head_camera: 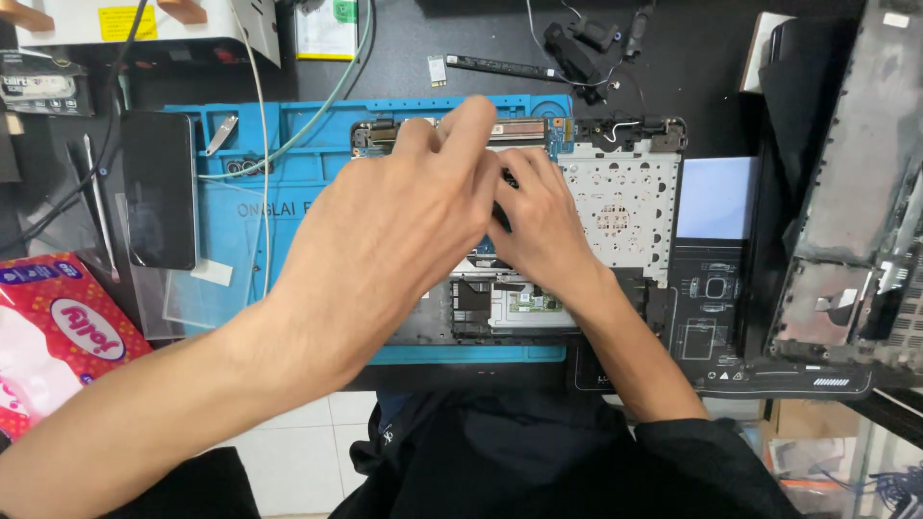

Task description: Repairing a laptop by manipulating and connecting internal components like the motherboard and fan.

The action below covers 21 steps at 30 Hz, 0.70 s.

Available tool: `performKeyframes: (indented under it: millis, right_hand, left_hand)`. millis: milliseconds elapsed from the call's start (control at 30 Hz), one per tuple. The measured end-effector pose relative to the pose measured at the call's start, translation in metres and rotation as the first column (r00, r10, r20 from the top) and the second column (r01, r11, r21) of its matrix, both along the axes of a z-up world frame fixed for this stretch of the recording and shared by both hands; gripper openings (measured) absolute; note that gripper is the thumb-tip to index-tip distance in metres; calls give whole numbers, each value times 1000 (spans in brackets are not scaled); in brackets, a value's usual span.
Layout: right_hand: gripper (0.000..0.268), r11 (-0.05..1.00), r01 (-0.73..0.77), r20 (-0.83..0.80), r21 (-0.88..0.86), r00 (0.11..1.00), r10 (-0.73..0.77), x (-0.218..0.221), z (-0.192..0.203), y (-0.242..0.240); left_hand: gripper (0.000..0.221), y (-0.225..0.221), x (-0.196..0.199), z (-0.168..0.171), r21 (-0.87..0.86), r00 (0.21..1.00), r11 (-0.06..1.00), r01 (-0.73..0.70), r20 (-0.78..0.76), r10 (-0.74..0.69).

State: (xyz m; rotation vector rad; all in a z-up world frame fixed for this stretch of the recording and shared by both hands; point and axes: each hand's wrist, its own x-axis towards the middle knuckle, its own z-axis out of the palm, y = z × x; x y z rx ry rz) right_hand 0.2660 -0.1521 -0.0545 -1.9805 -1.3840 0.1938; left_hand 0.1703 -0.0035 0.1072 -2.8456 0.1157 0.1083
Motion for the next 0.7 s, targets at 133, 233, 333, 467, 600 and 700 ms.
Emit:
performKeyframes:
  millis: [133, 233, 333, 467, 600, 700]
  right_hand:
    - [44, 1000, -6, 3, -10, 1000, 6, 0, 7, 1]
    - [43, 1000, -5, 29, -14, 1000, 6, -2, 2, -2]
    - [37, 999, -7, 38, -44, 999, 8, -3, 1, -1]
    - [38, 999, -7, 46, -41, 999, 9, -6, -2, -2]
    - [43, 1000, -11, 12, 3, 1000, 11, -5, 3, -2]
    - [45, 1000, -11, 6, -15, 1000, 11, -8, -3, -5]
  left_hand:
    - [16, 1, -3, -4, 16, 1000, 1000, -8, 24, 8]
    - [15, 3, -3, 1, 8, 998, 998, 56, 35, -57]
    - [13, 2, -5, -3, -22, 1000, 999, -29, -11, 29]
    - [13, 2, -7, -8, -85, 1000, 996, 8, 11, -8]
    - [14, -7, -9, -8, 0, 994, 997, 76, 84, -75]
    - [15, -11, -12, -6, 42, 999, 999, 18, 42, -20]
